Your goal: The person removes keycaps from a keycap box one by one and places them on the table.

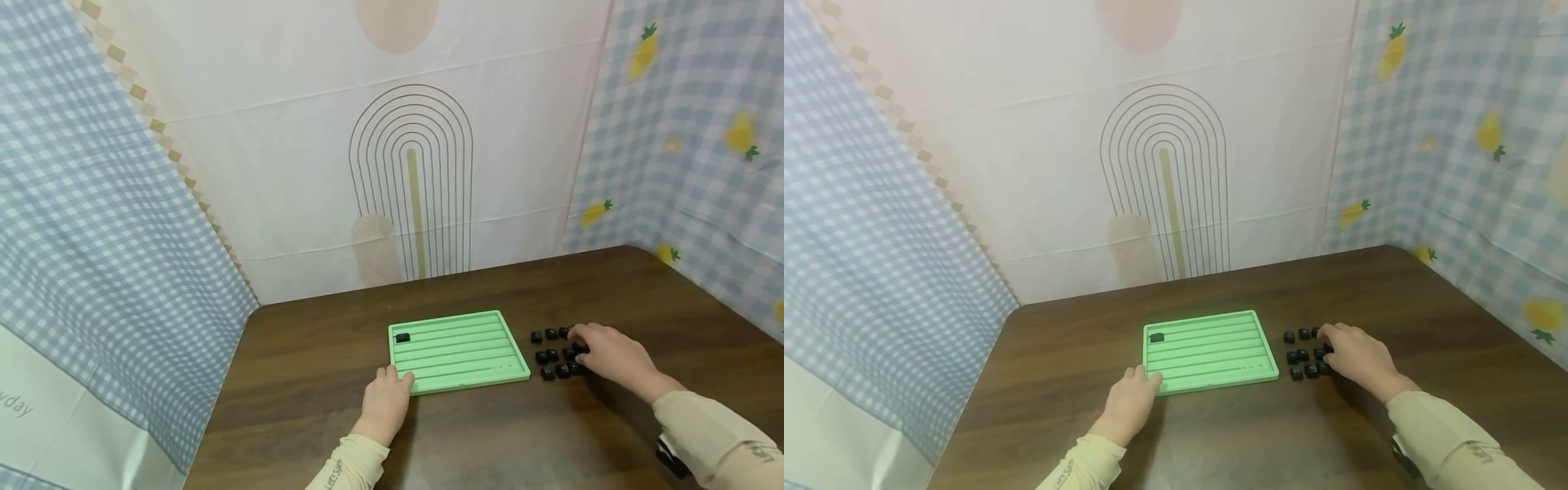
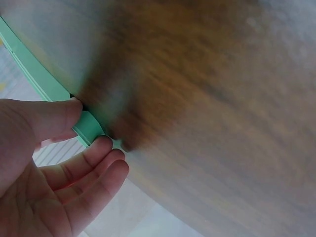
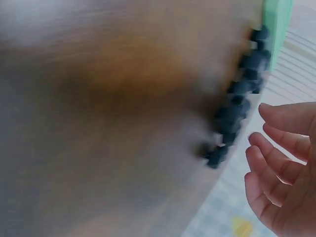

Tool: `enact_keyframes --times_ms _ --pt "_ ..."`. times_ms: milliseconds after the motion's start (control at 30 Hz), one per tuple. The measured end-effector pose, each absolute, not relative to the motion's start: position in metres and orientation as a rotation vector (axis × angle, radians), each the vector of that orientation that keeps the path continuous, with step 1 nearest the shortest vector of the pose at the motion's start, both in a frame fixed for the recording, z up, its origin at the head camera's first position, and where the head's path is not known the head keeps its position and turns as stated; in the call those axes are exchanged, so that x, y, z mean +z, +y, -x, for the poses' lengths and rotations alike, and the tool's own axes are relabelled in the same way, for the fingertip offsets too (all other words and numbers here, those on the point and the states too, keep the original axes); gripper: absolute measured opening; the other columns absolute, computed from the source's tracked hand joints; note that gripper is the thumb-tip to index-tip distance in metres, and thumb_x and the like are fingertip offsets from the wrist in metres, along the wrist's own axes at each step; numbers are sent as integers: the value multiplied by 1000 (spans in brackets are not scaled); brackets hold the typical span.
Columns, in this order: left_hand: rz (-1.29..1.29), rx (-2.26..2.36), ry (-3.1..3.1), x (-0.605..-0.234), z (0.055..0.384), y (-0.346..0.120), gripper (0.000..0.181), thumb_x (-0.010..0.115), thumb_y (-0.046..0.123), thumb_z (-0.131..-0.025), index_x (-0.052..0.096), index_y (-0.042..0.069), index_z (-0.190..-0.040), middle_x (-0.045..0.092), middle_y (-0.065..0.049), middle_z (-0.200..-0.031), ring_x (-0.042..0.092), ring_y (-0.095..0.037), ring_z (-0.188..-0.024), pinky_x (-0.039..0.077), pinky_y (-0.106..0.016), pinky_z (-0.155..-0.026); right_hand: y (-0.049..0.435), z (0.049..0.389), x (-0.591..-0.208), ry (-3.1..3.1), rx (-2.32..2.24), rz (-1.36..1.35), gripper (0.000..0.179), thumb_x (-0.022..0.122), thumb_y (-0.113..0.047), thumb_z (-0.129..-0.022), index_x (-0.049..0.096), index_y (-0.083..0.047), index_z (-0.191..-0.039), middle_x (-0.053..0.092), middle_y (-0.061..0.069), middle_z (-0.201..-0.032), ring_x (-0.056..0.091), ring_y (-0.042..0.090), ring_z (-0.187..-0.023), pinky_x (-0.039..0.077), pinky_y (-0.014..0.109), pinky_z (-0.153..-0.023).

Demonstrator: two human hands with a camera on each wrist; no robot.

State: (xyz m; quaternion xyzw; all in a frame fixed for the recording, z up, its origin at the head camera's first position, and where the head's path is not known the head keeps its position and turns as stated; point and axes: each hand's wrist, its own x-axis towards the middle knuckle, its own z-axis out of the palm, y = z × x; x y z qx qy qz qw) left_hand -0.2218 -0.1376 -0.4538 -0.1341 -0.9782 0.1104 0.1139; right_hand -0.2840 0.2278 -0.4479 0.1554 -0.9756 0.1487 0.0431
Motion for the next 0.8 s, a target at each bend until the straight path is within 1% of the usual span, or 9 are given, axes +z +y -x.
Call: enact_keyframes --times_ms 233,400,500,667,800 --pt "399 360 -2842 -454 222 -138 13 63 6 -82 55 15 -86 54 -10 -83 53 -21 -79 49 -26 -51 191 297 -436 -2964 481 -522 28 67 -12 -79 62 -7 -106 63 8 -95 59 22 -79 46 36 -56" --pt "402 383 -2858 -454 222 -139 11 61 8 -83 56 16 -87 54 -10 -84 54 -21 -81 49 -26 -51 153 308 -438 -2952 518 -558 27 66 -13 -81 62 -8 -107 63 6 -93 57 16 -75 43 31 -53" --pt "400 395 -2880 -453 222 -139 10 60 9 -84 56 16 -89 55 -9 -86 54 -20 -82 49 -26 -51 129 314 -442 -2942 534 -587 28 66 -13 -81 62 -10 -108 63 6 -96 59 17 -78 43 28 -52" --pt "406 412 -2909 -451 222 -138 11 60 10 -85 56 17 -91 54 -9 -87 53 -19 -82 48 -24 -51 91 323 -448 -2911 593 -622 28 66 -14 -81 63 -12 -109 62 5 -103 61 20 -85 44 29 -52" --pt "408 428 -2893 -452 222 -139 9 60 11 -85 55 17 -89 54 -8 -85 53 -19 -80 48 -25 -50 62 329 -451 -2879 623 -668 27 66 -14 -80 64 -12 -107 62 4 -101 61 19 -85 47 31 -57"
